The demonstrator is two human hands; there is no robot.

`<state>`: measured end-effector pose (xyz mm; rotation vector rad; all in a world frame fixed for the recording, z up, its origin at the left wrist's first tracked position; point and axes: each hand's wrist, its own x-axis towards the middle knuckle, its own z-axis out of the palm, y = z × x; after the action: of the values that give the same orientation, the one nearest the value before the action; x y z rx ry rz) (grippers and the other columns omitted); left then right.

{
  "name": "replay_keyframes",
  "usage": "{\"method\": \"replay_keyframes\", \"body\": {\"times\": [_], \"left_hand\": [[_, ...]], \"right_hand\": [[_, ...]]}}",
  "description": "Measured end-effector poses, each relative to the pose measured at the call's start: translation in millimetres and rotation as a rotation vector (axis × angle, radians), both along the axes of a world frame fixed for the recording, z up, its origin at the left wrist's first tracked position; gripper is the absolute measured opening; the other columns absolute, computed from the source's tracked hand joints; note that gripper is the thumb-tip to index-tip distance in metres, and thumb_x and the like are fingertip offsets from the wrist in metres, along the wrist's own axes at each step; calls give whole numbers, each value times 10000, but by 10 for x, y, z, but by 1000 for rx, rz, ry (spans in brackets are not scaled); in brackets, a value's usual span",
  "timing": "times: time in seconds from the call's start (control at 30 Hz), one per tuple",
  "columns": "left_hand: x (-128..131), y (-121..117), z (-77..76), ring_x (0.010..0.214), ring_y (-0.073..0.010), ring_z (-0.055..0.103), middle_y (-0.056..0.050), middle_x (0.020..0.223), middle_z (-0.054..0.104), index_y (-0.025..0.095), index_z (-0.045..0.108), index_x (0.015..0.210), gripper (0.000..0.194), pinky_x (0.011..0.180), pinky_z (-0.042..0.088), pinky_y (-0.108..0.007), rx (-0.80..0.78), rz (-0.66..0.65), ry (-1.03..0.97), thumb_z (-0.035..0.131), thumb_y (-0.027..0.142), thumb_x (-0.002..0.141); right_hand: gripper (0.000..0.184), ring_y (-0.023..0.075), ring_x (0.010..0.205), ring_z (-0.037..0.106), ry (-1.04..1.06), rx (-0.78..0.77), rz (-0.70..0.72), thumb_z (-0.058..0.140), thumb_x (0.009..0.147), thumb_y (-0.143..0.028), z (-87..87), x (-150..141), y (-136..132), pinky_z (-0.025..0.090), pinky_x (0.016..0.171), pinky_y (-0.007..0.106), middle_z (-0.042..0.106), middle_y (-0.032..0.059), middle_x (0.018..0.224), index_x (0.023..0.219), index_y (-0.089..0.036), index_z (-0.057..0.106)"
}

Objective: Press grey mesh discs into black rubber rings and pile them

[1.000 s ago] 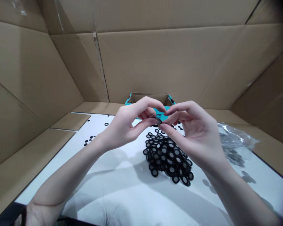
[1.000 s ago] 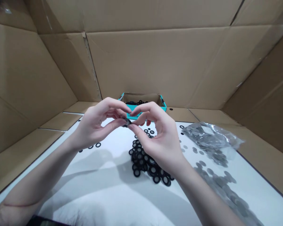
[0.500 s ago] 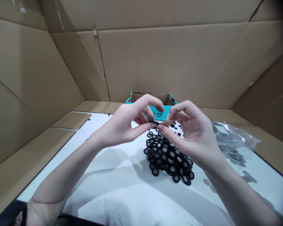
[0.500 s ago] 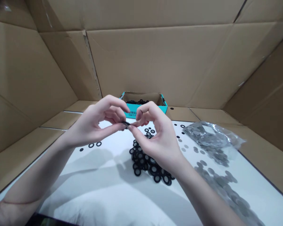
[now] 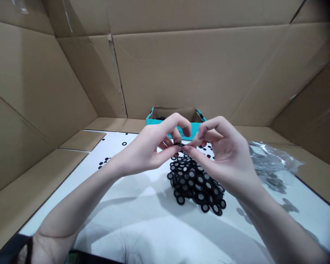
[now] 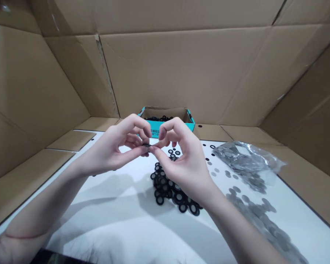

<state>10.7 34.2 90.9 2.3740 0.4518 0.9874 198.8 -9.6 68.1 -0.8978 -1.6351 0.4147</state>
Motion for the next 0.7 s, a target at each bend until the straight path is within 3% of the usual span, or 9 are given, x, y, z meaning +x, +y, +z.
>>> {"method": "replay_keyframes", "body": {"times": [0.17,0.43,0.57,0.7], "left_hand": [[-49,-14,60,746,-67,625,21,885,614,213,522,1009,239,656,556,-147,26,11,101,573,21,876],[-45,8,43,741,-98,671,15,810,665,198,529,1066,282,668,588,-181,-93,18,10,631,55,845],[-15,-3,33,769,-93,669,16,826,649,193,522,1047,234,661,574,-164,-92,36,-27,632,86,871],[-9,-33,36,746,-78,642,36,814,615,204,477,1045,250,667,557,-161,-76,49,22,589,51,882]], "right_hand": [[282,148,698,621,50,-1,12,701,813,-143,-40,-58,-5,476,703,340,554,-64,715,819,-270,449],[247,198,815,718,-39,-43,-41,746,797,-195,-2,18,11,474,793,382,676,-47,774,893,-263,529],[220,176,719,672,-42,-38,-73,737,789,-189,14,32,12,445,741,367,687,-54,700,854,-257,539],[249,146,659,636,-23,-58,-12,736,773,-163,13,21,-4,450,710,342,618,-80,651,829,-254,511]]}}
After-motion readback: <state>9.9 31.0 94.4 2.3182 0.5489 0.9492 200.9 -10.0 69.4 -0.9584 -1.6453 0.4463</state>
